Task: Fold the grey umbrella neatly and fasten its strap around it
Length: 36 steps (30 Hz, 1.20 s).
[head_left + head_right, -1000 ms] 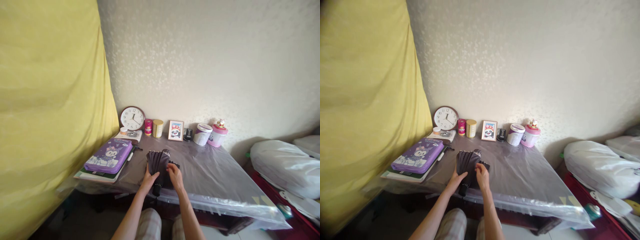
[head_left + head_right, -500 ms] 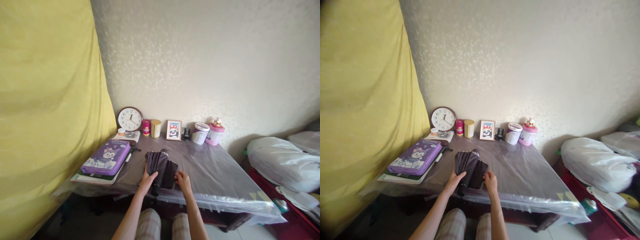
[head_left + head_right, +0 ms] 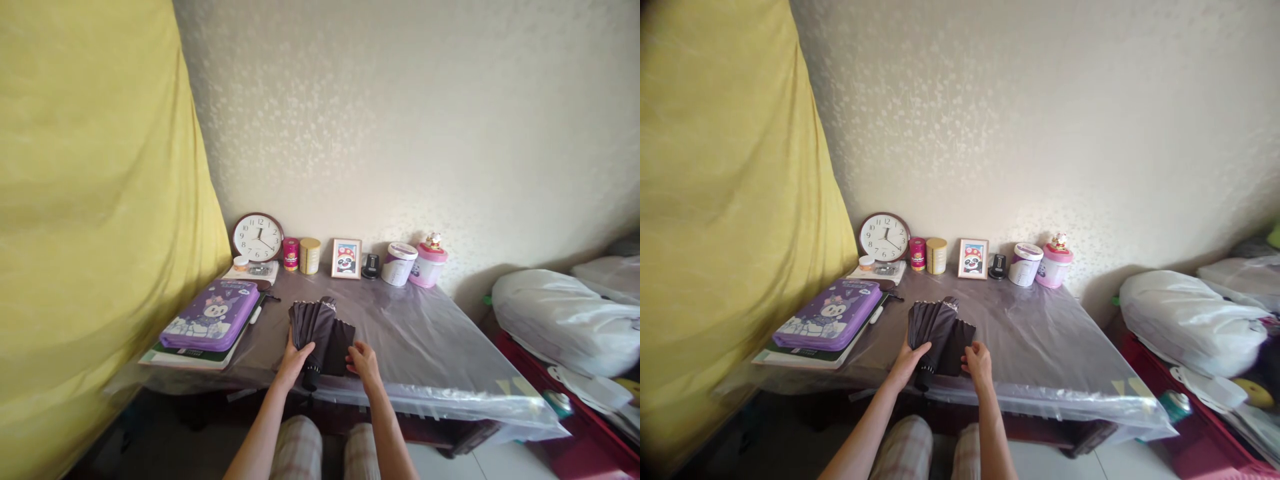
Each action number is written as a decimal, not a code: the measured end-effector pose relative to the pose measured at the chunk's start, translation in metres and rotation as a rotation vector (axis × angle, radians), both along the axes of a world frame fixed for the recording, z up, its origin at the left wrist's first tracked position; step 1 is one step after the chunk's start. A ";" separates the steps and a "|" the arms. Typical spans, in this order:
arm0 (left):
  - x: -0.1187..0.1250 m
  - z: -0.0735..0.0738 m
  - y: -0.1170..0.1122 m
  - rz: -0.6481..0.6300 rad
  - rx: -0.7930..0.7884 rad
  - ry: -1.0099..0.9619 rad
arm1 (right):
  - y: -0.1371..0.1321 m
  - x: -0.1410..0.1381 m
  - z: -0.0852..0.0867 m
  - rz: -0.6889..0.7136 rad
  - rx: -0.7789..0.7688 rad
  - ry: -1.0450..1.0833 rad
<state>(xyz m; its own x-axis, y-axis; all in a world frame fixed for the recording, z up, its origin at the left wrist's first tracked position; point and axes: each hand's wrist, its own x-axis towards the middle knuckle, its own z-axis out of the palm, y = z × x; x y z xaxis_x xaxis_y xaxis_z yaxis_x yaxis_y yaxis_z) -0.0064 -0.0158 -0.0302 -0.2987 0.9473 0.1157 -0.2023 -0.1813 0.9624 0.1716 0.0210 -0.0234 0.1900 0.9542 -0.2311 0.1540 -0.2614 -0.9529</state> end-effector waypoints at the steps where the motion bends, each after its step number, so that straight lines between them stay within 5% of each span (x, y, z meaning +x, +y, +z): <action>1: 0.000 0.000 0.000 0.002 -0.003 -0.001 | 0.000 -0.001 0.000 0.010 0.003 0.005; 16: -0.001 -0.005 0.003 -0.022 -0.006 -0.045 | 0.006 -0.034 0.001 0.119 0.293 -0.132; 25: -0.001 -0.007 0.005 -0.029 -0.011 -0.069 | 0.010 -0.055 0.003 0.302 0.410 -0.196; 36: -0.001 -0.001 0.002 -0.027 0.011 -0.078 | 0.027 -0.053 -0.004 0.144 0.445 -0.336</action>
